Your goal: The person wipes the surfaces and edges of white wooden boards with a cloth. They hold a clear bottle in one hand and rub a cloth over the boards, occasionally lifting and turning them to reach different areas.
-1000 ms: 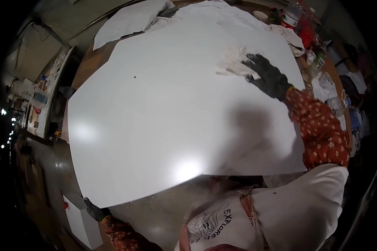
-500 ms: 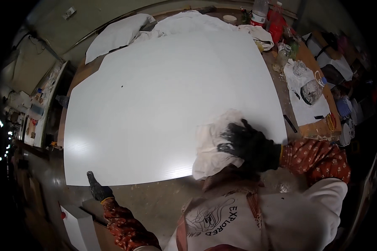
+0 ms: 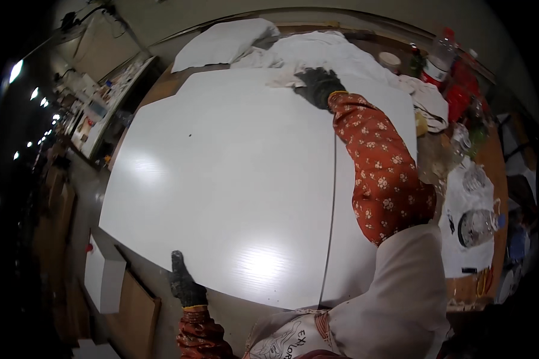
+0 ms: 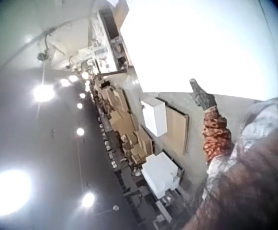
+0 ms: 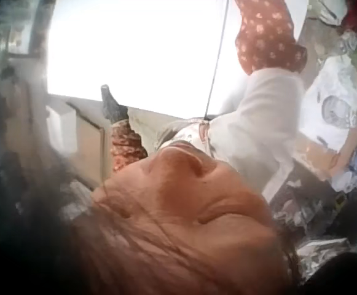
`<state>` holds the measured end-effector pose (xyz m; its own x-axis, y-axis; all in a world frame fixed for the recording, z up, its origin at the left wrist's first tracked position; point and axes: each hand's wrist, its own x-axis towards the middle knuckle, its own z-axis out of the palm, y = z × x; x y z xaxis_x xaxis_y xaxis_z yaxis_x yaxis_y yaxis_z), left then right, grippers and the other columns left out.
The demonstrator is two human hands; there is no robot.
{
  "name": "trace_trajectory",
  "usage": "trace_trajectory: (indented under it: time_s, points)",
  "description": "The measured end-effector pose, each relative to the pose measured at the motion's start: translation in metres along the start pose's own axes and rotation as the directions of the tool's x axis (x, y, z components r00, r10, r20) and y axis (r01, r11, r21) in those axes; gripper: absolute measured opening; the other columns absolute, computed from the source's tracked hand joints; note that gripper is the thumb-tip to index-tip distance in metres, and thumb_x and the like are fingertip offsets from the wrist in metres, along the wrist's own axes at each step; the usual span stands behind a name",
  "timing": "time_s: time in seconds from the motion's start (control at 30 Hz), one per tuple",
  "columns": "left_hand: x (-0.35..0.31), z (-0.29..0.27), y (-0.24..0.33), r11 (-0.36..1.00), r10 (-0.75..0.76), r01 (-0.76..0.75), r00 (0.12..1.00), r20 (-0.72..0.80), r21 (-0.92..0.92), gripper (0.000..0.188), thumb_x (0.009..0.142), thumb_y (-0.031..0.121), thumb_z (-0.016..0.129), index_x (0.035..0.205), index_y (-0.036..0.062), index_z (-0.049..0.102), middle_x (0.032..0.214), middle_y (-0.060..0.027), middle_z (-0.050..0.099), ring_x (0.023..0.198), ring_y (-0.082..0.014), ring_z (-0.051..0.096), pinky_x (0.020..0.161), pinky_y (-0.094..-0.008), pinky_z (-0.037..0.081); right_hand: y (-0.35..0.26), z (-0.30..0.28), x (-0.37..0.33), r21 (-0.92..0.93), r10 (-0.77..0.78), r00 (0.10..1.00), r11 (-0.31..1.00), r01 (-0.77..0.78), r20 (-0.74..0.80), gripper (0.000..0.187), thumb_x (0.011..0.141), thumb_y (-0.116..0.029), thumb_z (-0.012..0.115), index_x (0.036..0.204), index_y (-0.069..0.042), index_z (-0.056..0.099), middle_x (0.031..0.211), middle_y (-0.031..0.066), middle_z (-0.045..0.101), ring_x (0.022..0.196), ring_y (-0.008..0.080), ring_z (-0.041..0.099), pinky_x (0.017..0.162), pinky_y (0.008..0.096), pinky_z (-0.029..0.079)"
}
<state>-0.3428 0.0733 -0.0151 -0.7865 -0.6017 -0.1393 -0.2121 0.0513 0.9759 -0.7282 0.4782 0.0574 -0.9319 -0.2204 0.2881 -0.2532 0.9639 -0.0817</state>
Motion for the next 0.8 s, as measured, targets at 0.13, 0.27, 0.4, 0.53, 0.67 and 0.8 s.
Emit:
trace_trajectory:
  time_s: [0.13,0.27,0.4,0.53,0.67,0.8]
  points:
    - [-0.016,0.003,-0.009,0.316,0.584,-0.563,0.750,0.311,0.764,0.045,0.090,0.006,0.051,0.135,0.0003,0.045,0.137,-0.0168,0.048,0.126,-0.0278,0.048,0.106,-0.0359,0.040,0.023,-0.002,0.018,0.045,0.025,0.998,0.999,-0.027,0.059,0.053,0.092,-0.052,0.040,0.129,-0.016,0.051,0.128,0.0111,0.056,0.117,0.0304,0.053,0.098,0.0453,0.040]
    - [-0.023,-0.028,-0.014,0.356,0.564,-0.546,0.773,0.291,0.758,0.048,0.087,0.003,0.053,0.134,0.0003,0.045,0.139,-0.0164,0.046,0.128,-0.0275,0.046,0.108,-0.0366,0.038,-0.012,0.004,0.000,0.096,0.023,0.997,0.995,-0.031,0.077,0.051,0.091,-0.051,0.042,0.124,-0.014,0.055,0.121,0.0120,0.061,0.110,0.0318,0.058,0.094,0.0451,0.044]
    - [-0.004,-0.048,-0.016,0.998,0.058,-0.059,0.994,0.090,0.004,0.047,0.088,0.004,0.053,0.134,-0.0001,0.046,0.140,-0.0158,0.045,0.129,-0.0272,0.045,0.107,-0.0362,0.038,0.005,-0.017,-0.060,0.074,0.065,0.998,0.995,-0.064,-0.005,0.050,0.090,-0.051,0.045,0.124,-0.015,0.056,0.119,0.0127,0.061,0.110,0.0318,0.057,0.096,0.0450,0.043]
    - [-0.004,-0.040,0.017,0.896,-0.053,0.128,0.981,0.185,-0.425,0.031,0.096,0.022,0.054,0.115,-0.0030,0.058,0.111,-0.0069,0.062,0.101,-0.0160,0.058,0.091,-0.0301,0.047,0.007,-0.032,-0.136,-0.011,0.157,0.987,0.988,-0.157,0.033,0.052,0.090,-0.049,0.047,0.130,-0.016,0.050,0.123,0.0133,0.058,0.113,0.0331,0.054,0.095,0.0473,0.043]
    - [0.038,-0.075,0.001,0.975,0.031,-0.013,0.997,0.075,-0.223,0.035,0.097,0.022,0.052,0.120,-0.0038,0.057,0.117,-0.0091,0.061,0.106,-0.0145,0.058,0.092,-0.0302,0.048,-0.018,-0.051,-0.222,-0.010,0.225,0.974,0.974,-0.225,0.020,0.054,0.091,-0.047,0.048,0.130,-0.011,0.049,0.125,0.0170,0.055,0.116,0.0343,0.051,0.098,0.0485,0.040]
    - [0.066,-0.101,0.017,0.990,0.015,0.033,0.943,0.334,-0.139,0.034,0.097,0.024,0.051,0.117,-0.0020,0.059,0.106,-0.0073,0.063,0.094,-0.0137,0.060,0.083,-0.0289,0.052,-0.047,-0.067,-0.319,-0.025,0.092,0.966,0.995,-0.101,-0.241,0.051,0.086,-0.039,0.057,0.127,-0.009,0.050,0.123,0.0197,0.053,0.115,0.0369,0.049,0.100,0.0511,0.035]
